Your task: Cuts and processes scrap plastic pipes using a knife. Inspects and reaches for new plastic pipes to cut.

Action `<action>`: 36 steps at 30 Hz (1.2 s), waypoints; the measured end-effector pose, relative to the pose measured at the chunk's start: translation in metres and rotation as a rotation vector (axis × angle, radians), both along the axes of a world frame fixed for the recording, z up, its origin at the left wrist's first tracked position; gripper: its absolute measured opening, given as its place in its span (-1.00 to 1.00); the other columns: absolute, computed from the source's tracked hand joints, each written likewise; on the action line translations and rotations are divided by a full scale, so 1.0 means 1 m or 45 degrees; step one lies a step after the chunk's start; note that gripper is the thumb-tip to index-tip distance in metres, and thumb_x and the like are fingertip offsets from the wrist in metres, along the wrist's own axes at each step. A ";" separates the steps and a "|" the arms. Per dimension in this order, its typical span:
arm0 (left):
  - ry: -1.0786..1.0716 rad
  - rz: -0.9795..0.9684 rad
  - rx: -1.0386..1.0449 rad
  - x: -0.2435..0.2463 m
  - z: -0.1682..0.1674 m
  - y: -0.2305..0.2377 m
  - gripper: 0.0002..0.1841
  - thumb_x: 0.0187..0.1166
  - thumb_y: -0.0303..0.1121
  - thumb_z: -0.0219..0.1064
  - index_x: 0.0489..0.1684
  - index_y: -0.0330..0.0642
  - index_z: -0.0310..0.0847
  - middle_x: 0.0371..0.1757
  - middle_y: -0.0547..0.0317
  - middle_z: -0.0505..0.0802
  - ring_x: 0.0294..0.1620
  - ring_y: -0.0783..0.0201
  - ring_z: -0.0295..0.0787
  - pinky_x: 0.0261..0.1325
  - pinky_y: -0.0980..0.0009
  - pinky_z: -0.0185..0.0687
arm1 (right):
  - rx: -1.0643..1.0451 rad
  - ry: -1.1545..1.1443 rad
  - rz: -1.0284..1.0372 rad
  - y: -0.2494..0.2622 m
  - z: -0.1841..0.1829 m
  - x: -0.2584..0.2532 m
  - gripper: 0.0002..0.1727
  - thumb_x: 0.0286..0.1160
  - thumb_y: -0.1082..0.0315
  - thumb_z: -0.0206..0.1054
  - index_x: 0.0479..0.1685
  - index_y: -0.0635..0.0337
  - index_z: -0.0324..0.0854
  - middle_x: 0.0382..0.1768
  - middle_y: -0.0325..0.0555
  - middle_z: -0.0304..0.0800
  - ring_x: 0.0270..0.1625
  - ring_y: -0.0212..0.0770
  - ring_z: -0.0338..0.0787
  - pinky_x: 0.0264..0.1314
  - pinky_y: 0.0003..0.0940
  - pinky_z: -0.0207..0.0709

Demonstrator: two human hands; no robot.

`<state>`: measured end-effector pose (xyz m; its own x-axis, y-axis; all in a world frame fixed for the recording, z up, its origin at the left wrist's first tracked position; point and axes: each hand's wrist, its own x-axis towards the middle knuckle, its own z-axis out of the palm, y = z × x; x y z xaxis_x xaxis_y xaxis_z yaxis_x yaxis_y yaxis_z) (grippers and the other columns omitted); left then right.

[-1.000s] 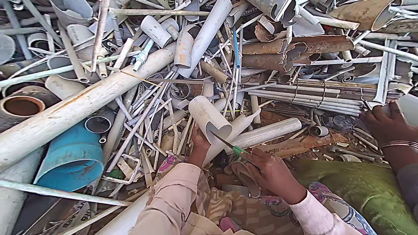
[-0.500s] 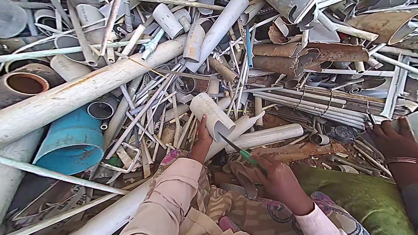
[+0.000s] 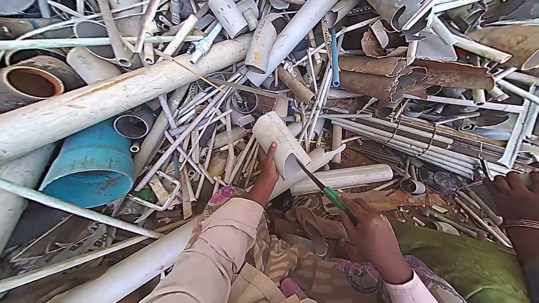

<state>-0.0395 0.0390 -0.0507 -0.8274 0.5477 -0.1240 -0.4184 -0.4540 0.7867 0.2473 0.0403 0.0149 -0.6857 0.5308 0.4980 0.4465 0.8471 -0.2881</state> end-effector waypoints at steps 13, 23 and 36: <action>0.035 0.083 -0.024 -0.001 0.000 0.000 -0.15 0.68 -0.25 0.25 0.90 0.04 -0.28 0.62 -0.23 0.44 0.49 0.03 0.55 0.43 0.07 0.57 | -0.009 -0.012 -0.011 -0.008 -0.001 -0.004 -0.64 0.37 0.31 0.27 0.00 0.24 0.91 -0.29 0.11 0.86 -0.46 0.06 0.85 -0.53 -0.01 0.66; 0.004 0.128 -0.021 -0.002 -0.002 0.002 -0.12 0.65 -0.26 0.31 0.89 0.06 -0.28 0.61 -0.22 0.45 0.48 0.02 0.55 0.43 0.04 0.57 | 0.033 -0.063 -0.067 -0.013 0.001 -0.006 -0.65 0.37 0.34 0.30 0.03 0.22 0.91 -0.27 0.15 0.87 -0.49 0.11 0.85 -0.58 0.05 0.64; -0.068 0.275 -0.063 -0.007 0.005 -0.001 0.01 0.61 -0.30 0.40 0.91 0.10 -0.43 0.74 -0.24 0.28 0.60 -0.04 0.44 0.50 0.00 0.51 | 0.109 -0.167 -0.044 -0.014 -0.009 -0.013 -0.67 0.25 0.43 0.40 0.00 0.14 0.92 -0.29 0.15 0.83 -0.53 0.11 0.82 -0.64 0.04 0.61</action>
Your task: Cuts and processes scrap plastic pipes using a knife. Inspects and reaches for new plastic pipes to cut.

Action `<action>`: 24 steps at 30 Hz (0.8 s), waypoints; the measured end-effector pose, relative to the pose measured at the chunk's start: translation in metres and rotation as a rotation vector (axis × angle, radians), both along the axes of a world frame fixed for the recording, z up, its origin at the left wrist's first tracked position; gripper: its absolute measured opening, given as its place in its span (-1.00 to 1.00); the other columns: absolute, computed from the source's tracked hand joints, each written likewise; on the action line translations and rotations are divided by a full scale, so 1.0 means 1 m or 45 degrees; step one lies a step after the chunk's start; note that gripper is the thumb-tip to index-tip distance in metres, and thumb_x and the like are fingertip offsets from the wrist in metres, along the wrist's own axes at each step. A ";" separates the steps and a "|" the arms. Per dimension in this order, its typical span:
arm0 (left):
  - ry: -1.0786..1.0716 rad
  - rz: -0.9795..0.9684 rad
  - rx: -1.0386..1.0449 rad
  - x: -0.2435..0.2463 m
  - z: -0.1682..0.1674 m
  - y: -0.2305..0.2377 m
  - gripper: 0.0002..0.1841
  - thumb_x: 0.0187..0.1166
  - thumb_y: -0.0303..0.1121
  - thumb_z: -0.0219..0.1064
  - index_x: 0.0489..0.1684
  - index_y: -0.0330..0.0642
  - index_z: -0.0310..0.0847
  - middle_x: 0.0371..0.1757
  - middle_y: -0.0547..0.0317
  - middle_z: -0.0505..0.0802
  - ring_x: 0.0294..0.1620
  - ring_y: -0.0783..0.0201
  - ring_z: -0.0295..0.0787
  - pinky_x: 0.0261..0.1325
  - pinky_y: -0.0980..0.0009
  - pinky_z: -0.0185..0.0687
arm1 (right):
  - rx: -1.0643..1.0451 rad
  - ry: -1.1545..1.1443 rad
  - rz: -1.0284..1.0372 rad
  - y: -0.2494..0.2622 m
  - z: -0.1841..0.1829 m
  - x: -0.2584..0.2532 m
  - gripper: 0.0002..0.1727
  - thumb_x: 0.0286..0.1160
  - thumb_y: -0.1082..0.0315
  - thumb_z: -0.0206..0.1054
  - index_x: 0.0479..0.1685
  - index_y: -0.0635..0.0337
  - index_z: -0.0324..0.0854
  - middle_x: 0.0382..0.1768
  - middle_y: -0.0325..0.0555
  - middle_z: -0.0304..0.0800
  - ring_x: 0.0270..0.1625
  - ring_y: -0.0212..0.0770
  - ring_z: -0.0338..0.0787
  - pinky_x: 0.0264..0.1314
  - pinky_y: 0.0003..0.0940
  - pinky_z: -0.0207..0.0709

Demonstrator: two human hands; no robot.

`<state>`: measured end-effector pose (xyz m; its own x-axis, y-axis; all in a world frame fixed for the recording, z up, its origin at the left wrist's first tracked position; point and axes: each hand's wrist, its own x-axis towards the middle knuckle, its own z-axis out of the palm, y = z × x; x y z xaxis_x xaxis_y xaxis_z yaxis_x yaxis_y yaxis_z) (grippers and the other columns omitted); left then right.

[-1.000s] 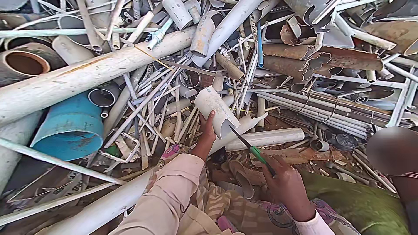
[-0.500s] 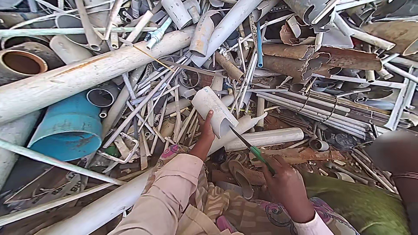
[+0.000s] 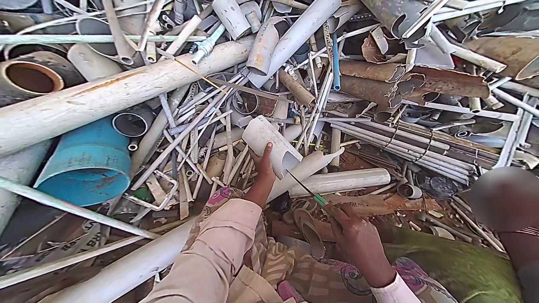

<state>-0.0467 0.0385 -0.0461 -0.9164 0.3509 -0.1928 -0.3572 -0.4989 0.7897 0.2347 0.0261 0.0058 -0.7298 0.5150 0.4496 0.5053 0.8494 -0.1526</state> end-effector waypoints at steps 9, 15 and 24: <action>-0.029 0.001 0.029 -0.002 0.000 -0.001 -0.01 0.65 -0.22 0.36 0.91 0.11 -0.47 0.77 -0.21 0.24 0.66 -0.03 0.38 0.56 -0.02 0.47 | 0.126 0.095 -0.082 0.001 -0.002 -0.005 -0.64 0.32 0.43 0.31 0.05 0.15 0.92 -0.35 0.16 0.78 -0.63 0.08 0.75 -0.72 -0.05 0.54; -0.042 0.038 0.042 -0.002 0.004 -0.002 -0.04 0.67 -0.28 0.34 0.90 0.11 -0.44 0.72 -0.25 0.31 0.58 -0.04 0.47 0.47 0.01 0.55 | 0.085 0.057 -0.039 0.000 -0.002 -0.004 -0.67 0.32 0.42 0.35 0.03 0.17 0.92 -0.32 0.16 0.80 -0.58 0.09 0.79 -0.69 -0.02 0.58; -0.031 0.030 0.050 -0.003 0.000 0.000 -0.06 0.68 -0.29 0.32 0.90 0.09 -0.45 0.73 -0.24 0.29 0.59 -0.02 0.46 0.49 0.03 0.54 | -0.218 0.114 0.060 0.008 0.000 0.000 -0.66 0.38 0.37 0.35 0.09 0.21 0.89 -0.22 0.14 0.87 -0.38 0.11 0.87 -0.41 0.08 0.71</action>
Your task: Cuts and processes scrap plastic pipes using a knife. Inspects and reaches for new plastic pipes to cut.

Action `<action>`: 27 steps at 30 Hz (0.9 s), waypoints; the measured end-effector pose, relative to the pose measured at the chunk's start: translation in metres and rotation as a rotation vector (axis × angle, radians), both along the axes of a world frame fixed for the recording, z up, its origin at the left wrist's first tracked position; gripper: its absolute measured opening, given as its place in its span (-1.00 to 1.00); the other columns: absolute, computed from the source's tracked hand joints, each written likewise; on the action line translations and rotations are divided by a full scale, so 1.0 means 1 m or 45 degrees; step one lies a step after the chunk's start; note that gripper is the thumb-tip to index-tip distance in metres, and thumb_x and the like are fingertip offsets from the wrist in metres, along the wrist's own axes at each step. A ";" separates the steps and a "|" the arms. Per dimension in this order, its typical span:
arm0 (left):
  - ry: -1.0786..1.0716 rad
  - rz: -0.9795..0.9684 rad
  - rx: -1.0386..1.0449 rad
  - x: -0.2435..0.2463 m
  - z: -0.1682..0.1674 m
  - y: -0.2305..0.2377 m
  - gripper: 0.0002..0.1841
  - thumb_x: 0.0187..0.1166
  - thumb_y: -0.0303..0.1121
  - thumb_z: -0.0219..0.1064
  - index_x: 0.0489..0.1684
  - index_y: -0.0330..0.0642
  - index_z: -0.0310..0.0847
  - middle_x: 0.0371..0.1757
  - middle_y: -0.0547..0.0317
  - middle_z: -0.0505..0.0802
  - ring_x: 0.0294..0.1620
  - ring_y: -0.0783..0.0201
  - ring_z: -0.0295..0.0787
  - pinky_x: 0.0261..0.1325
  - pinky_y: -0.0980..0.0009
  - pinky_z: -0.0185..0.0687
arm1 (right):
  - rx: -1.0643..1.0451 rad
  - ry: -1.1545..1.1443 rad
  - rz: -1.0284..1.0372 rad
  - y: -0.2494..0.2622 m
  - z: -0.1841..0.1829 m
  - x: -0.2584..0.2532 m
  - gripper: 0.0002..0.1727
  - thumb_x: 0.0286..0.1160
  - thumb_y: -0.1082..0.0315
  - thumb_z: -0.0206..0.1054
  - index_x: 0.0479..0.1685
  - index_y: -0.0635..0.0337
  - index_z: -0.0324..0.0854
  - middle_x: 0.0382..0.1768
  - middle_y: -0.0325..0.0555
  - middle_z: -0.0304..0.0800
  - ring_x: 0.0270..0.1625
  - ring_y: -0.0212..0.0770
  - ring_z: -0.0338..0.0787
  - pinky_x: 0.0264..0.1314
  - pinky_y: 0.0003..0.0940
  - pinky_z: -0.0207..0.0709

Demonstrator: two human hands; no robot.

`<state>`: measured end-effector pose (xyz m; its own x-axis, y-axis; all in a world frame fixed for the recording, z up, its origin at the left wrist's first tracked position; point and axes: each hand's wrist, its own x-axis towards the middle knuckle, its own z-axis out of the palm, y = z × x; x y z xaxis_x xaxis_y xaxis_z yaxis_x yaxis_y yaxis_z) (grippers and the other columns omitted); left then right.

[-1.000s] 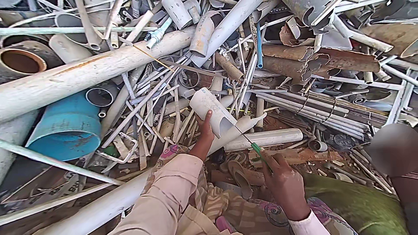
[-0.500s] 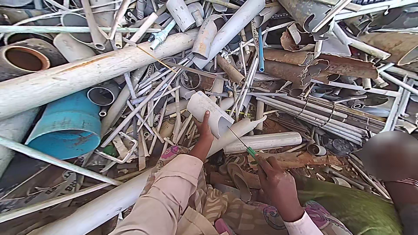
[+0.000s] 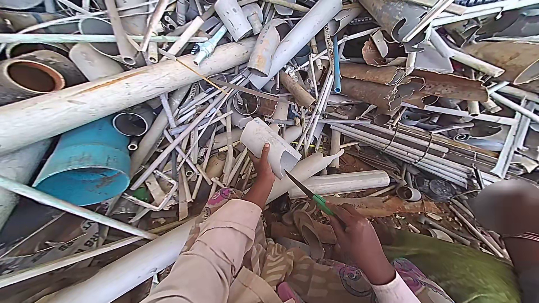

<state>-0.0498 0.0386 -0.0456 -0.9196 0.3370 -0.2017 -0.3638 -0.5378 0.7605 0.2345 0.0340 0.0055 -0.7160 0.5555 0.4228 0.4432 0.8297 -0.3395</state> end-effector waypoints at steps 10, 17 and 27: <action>-0.015 -0.021 -0.015 0.000 -0.001 0.000 -0.04 0.68 -0.28 0.31 0.91 0.08 -0.47 0.74 -0.26 0.27 0.62 -0.04 0.42 0.52 0.02 0.50 | -0.010 -0.092 -0.035 -0.006 0.004 0.000 -0.63 0.37 0.43 0.38 0.17 0.21 0.87 -0.13 0.23 0.87 -0.34 0.20 0.88 -0.43 0.16 0.70; -0.008 -0.010 -0.010 0.000 -0.004 0.001 -0.06 0.66 -0.28 0.34 0.91 0.09 -0.39 0.69 -0.26 0.35 0.55 -0.04 0.50 0.47 0.00 0.55 | -0.027 -0.123 -0.055 -0.008 0.008 0.000 -0.65 0.39 0.45 0.40 0.16 0.21 0.87 -0.10 0.23 0.87 -0.32 0.21 0.89 -0.39 0.17 0.71; -0.043 -0.067 0.022 0.002 -0.004 0.002 -0.17 0.73 -0.25 0.25 0.90 0.06 -0.30 0.70 -0.21 0.36 0.59 0.00 0.46 0.52 0.02 0.51 | 0.071 -0.039 -0.122 -0.006 0.003 0.000 -0.64 0.38 0.42 0.38 0.15 0.22 0.87 -0.19 0.22 0.84 -0.43 0.18 0.85 -0.52 0.13 0.66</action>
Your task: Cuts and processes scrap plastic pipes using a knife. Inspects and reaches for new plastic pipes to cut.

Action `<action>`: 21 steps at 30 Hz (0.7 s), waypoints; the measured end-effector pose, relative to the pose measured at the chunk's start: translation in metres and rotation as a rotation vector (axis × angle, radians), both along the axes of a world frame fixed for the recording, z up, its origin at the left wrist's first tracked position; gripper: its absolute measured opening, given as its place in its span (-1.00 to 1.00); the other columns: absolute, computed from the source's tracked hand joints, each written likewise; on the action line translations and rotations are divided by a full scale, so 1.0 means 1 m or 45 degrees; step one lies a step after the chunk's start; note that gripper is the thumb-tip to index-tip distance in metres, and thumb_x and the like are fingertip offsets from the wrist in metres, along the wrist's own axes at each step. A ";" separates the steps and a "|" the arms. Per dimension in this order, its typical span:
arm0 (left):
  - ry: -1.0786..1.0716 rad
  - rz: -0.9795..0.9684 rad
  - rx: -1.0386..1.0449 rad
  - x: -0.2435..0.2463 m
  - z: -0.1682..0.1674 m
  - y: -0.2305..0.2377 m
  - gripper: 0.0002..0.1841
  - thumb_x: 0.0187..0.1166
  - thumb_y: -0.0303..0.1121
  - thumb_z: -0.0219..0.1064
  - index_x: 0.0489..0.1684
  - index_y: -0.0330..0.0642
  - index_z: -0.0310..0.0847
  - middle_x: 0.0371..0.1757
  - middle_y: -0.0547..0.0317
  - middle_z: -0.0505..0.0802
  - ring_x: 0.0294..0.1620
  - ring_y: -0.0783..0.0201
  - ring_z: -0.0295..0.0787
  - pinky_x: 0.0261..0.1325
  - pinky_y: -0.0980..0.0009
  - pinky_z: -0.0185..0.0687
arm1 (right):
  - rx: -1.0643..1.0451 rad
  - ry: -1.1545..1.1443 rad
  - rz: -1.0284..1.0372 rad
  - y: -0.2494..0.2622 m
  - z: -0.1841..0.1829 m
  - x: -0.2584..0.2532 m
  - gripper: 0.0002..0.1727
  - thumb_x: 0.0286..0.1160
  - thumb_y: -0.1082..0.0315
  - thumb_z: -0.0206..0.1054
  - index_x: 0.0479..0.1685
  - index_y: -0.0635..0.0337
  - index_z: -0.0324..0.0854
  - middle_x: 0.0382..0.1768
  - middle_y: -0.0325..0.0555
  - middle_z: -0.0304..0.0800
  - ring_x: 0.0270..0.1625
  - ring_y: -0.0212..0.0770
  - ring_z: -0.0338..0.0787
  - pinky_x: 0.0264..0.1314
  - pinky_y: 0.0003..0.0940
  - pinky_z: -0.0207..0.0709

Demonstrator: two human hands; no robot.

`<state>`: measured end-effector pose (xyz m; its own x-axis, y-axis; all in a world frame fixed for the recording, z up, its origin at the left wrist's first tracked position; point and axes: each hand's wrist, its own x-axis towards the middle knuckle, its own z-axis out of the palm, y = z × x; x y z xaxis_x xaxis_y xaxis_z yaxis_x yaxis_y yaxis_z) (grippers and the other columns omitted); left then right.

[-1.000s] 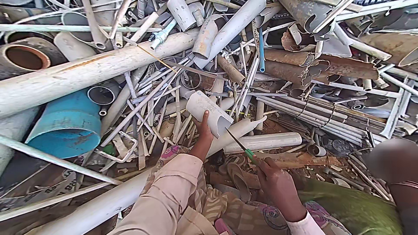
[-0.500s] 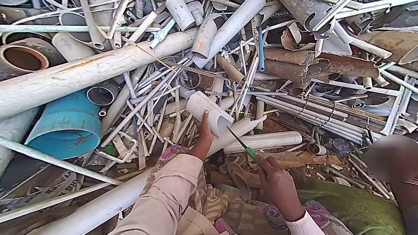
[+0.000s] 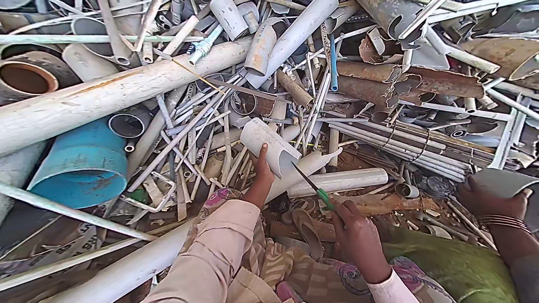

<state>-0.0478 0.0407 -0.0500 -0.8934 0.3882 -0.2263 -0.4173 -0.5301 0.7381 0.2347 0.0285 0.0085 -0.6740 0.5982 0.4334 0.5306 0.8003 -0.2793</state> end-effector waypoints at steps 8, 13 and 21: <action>0.069 -0.170 0.216 0.003 0.000 -0.003 -0.46 0.84 -0.24 -0.09 0.79 -0.05 -0.01 0.46 -0.11 0.58 0.38 0.13 0.60 0.40 0.13 0.57 | -0.842 0.213 0.242 0.014 0.008 0.006 -0.59 0.53 0.31 0.31 0.32 0.23 0.76 0.01 -0.13 0.91 -0.09 -0.52 0.81 0.05 -0.60 0.66; 0.123 -0.247 0.267 0.006 0.000 -0.004 -0.45 0.78 -0.28 -0.15 0.79 -0.04 -0.04 0.46 -0.07 0.55 0.37 0.17 0.58 0.40 0.14 0.55 | -0.126 0.056 0.023 0.004 -0.003 -0.001 -0.60 0.43 0.41 0.34 0.25 0.27 0.82 -0.15 0.26 0.84 -0.36 0.22 0.87 -0.42 0.16 0.70; 0.060 -0.281 0.451 0.010 0.006 -0.005 -0.38 0.83 0.15 -0.37 0.63 -0.01 0.22 0.28 0.09 0.74 0.29 0.26 0.71 0.34 0.18 0.66 | -0.235 0.160 0.130 0.003 -0.005 -0.001 -0.58 0.46 0.33 0.28 0.23 0.33 0.81 -0.11 0.19 0.90 -0.27 0.09 0.91 -0.25 0.04 0.77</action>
<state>-0.0380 0.0361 -0.0441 -0.7863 0.6178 -0.0051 -0.5192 -0.6564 0.5473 0.2335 0.0315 0.0032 -0.6827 0.6066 0.4074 0.4016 0.7772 -0.4843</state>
